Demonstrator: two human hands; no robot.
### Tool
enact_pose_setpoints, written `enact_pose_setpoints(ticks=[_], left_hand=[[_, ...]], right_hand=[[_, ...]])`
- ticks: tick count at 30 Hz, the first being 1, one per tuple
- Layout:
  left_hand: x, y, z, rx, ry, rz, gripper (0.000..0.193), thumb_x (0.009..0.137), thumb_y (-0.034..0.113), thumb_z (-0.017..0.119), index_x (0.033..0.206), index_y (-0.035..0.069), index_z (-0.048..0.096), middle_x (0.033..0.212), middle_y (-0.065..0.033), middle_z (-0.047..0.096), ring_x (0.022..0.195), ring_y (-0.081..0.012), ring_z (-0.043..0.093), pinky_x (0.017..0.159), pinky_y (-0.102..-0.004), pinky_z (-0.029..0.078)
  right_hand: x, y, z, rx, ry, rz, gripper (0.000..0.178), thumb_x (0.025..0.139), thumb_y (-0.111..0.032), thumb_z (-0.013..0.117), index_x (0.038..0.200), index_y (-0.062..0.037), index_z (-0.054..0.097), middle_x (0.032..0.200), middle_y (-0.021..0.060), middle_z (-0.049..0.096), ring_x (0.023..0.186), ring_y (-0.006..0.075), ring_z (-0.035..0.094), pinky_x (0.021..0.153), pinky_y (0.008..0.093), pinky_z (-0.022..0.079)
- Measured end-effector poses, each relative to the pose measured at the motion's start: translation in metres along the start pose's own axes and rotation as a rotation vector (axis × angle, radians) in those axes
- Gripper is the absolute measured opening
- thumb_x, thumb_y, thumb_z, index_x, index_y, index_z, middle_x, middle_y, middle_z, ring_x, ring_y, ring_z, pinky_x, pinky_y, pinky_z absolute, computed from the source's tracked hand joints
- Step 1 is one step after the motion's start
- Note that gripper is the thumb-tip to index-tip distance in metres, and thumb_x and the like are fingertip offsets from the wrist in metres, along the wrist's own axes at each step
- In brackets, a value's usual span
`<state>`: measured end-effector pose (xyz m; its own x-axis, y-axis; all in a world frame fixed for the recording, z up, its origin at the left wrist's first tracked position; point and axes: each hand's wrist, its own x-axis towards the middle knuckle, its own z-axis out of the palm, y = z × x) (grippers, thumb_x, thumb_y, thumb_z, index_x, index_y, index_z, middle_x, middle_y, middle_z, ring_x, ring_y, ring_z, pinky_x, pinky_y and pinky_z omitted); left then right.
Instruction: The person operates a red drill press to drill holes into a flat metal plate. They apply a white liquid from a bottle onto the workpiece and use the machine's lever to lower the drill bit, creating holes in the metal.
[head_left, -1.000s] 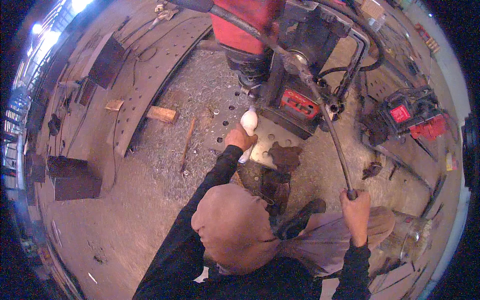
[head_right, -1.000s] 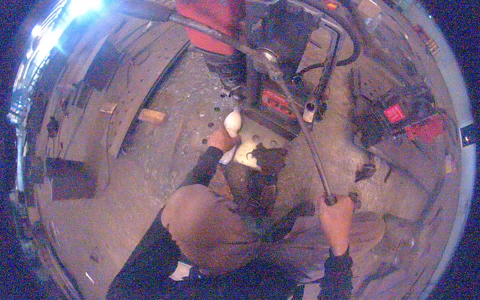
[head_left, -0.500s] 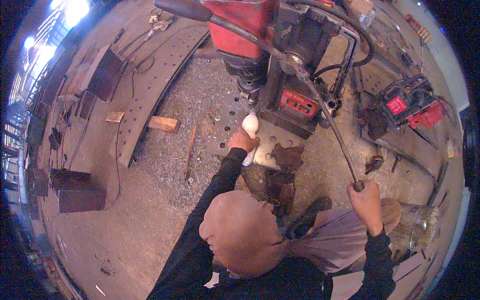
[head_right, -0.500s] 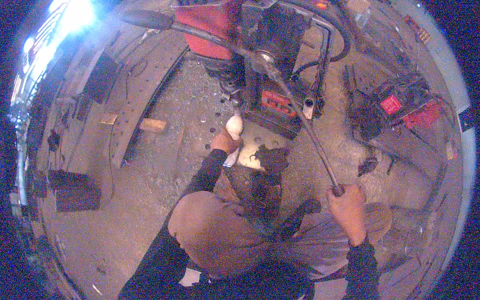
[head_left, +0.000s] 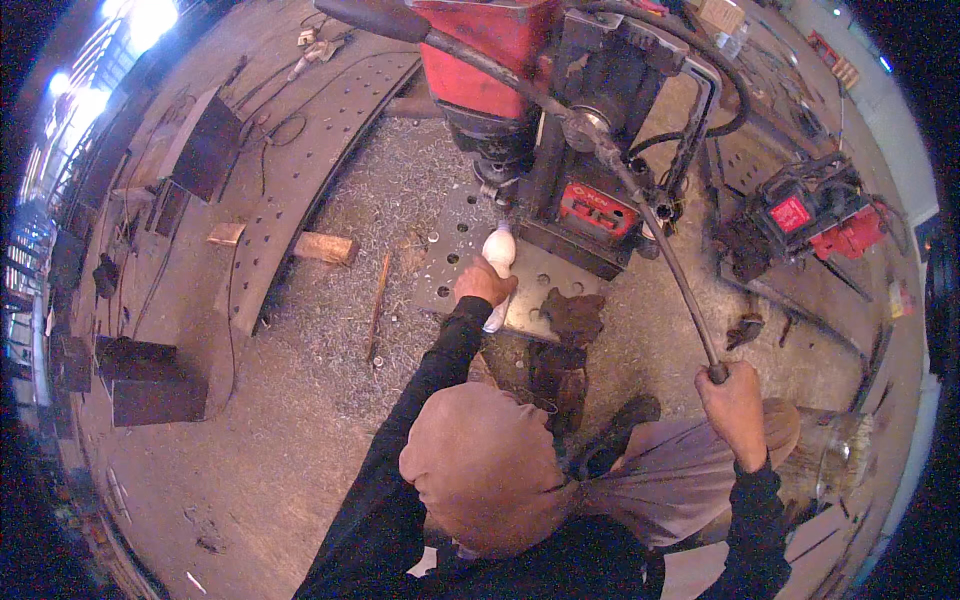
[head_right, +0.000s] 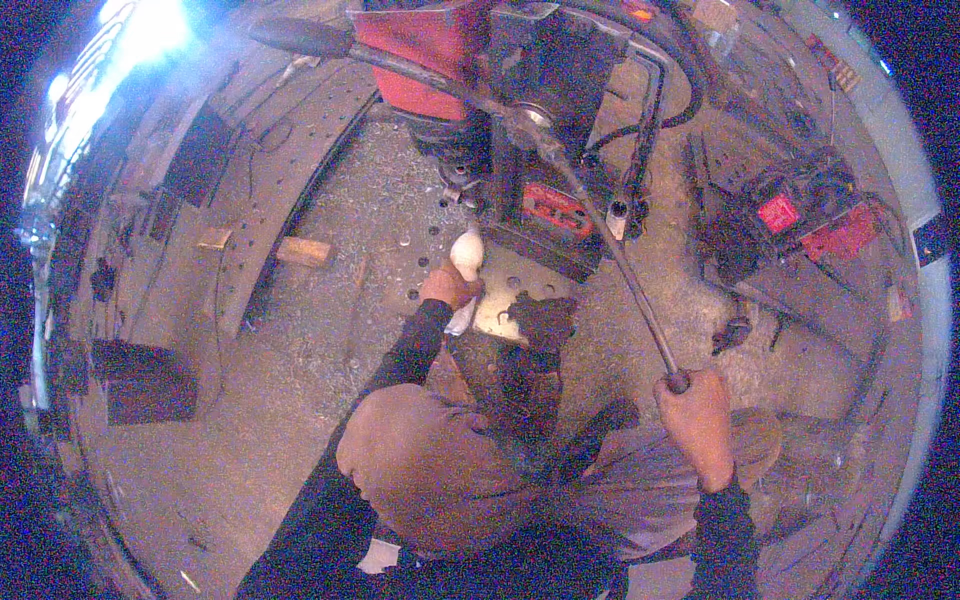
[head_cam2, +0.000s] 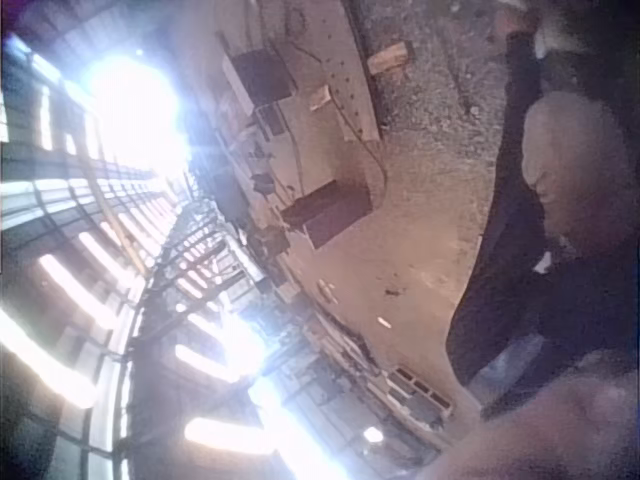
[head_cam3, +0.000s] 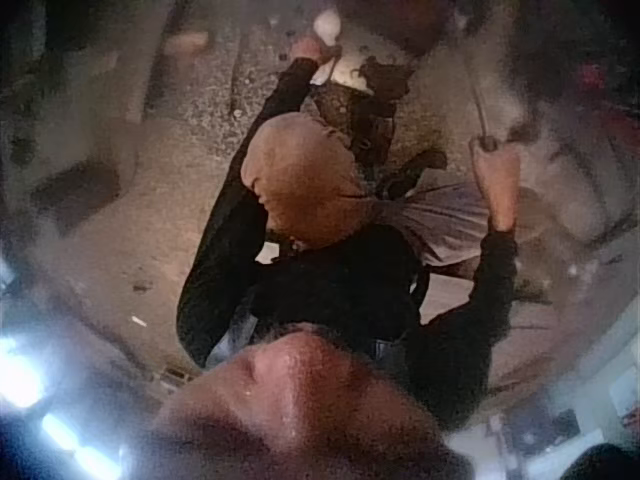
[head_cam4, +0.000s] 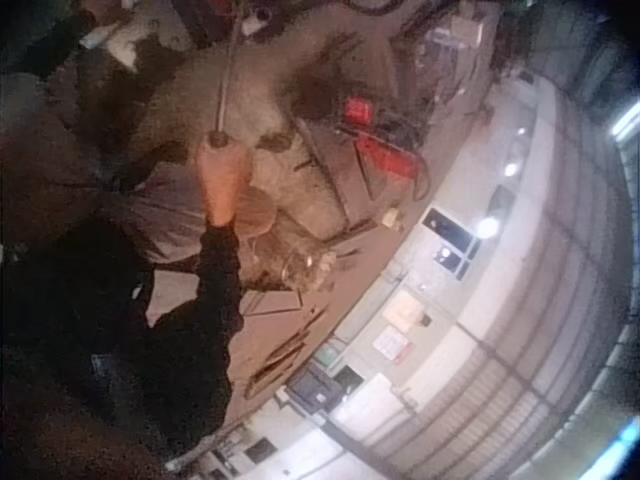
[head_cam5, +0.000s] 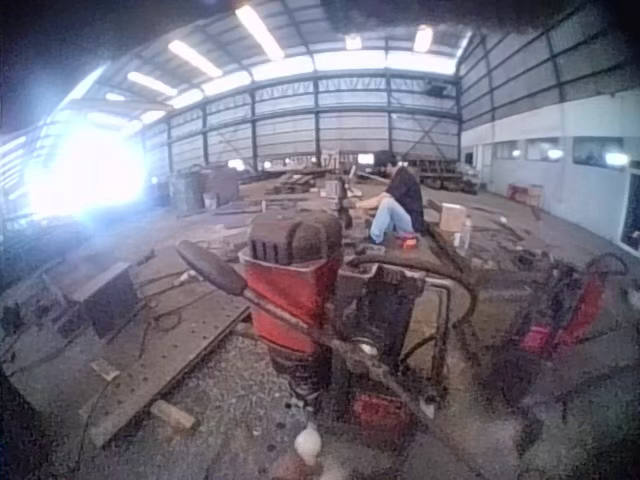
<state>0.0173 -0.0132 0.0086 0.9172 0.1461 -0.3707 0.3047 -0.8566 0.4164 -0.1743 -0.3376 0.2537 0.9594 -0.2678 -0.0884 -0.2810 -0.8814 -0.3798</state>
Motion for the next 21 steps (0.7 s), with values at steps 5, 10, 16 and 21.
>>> enact_pose_setpoints(ticks=[5, 10, 16, 21], left_hand=[[-0.001, -0.001, -0.004, 0.006, 0.010, -0.002, 0.079, 0.071, 0.051, 0.073, 0.121, -0.005, 0.049, 0.111, -0.0252, 0.065, 0.106, -0.0377, 0.064, 0.091, -0.0443, 0.051], [-0.003, 0.003, -0.006, 0.007, -0.020, -0.006, 0.079, 0.070, 0.051, 0.073, 0.122, -0.004, 0.049, 0.113, -0.0241, 0.064, 0.108, -0.0370, 0.063, 0.093, -0.0440, 0.050], [-0.005, 0.005, -0.008, -0.002, -0.037, -0.029, 0.078, 0.071, 0.051, 0.073, 0.122, -0.003, 0.048, 0.115, -0.0243, 0.064, 0.109, -0.0375, 0.062, 0.094, -0.0445, 0.049], [-0.003, 0.003, -0.006, -0.013, -0.041, -0.038, 0.078, 0.071, 0.051, 0.072, 0.122, -0.003, 0.048, 0.116, -0.0250, 0.063, 0.110, -0.0381, 0.062, 0.095, -0.0444, 0.049]], right_hand=[[0.000, -0.007, -0.004, 0.003, -0.027, 0.003, 0.036, 0.081, -0.020, 0.063, 0.059, 0.0058, 0.050, 0.047, 0.0141, 0.042, 0.043, 0.0201, 0.042, 0.049, 0.0412, 0.036], [0.000, 0.008, 0.002, -0.049, 0.036, -0.023, 0.035, 0.081, -0.020, 0.062, 0.060, 0.0058, 0.050, 0.048, 0.0163, 0.043, 0.044, 0.0231, 0.044, 0.049, 0.0423, 0.037], [-0.001, -0.001, -0.003, -0.040, 0.019, -0.005, 0.033, 0.079, -0.020, 0.063, 0.062, 0.0063, 0.052, 0.050, 0.0191, 0.045, 0.045, 0.0259, 0.046, 0.051, 0.0428, 0.038], [-0.002, -0.004, -0.005, -0.036, 0.004, 0.018, 0.034, 0.080, -0.021, 0.063, 0.063, 0.0063, 0.054, 0.050, 0.0189, 0.047, 0.046, 0.0262, 0.048, 0.052, 0.0422, 0.040]])
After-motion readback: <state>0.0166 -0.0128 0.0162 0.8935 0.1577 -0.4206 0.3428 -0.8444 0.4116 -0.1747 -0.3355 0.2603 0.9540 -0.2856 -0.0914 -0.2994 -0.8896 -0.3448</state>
